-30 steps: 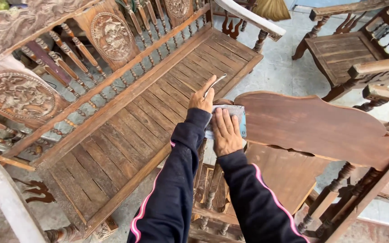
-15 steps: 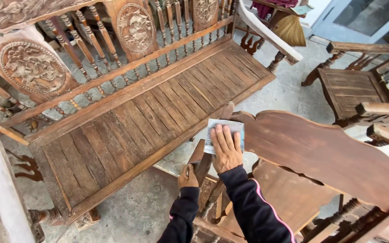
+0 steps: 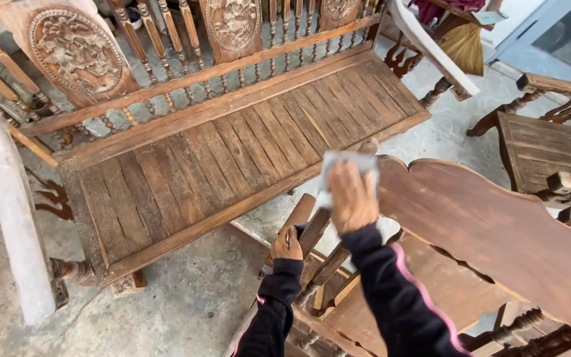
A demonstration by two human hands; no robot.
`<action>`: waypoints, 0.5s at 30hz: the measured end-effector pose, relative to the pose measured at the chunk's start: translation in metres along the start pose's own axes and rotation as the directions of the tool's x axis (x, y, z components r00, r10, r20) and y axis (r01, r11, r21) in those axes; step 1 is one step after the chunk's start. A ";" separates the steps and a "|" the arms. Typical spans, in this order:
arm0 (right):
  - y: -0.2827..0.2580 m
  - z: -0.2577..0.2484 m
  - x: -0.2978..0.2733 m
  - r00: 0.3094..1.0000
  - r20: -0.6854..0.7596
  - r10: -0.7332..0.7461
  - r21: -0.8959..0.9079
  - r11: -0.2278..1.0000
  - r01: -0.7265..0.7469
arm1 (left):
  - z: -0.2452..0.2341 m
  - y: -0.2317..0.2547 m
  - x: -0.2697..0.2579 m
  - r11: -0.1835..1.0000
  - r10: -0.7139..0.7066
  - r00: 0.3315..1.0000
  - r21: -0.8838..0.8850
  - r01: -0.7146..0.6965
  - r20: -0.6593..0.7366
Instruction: Sand a wooden chair manually using sheets of sandpaper.
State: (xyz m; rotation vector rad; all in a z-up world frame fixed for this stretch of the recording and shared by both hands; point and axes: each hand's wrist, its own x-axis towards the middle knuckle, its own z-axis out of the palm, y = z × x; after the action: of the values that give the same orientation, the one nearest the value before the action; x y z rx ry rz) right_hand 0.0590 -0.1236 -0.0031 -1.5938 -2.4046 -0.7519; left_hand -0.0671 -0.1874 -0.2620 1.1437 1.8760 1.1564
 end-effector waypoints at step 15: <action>-0.018 0.049 -0.068 0.988 -0.152 0.028 0.092 0.996 -0.014 | -0.013 0.024 0.000 1.000 0.019 1.000 -0.015 -0.019 0.003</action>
State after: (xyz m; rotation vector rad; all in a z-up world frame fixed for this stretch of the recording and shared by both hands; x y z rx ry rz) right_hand 0.0779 -0.1609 -0.0777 -1.4678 -2.2763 -0.7225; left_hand -0.0702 -0.1860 -0.2353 1.1570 1.8547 1.1768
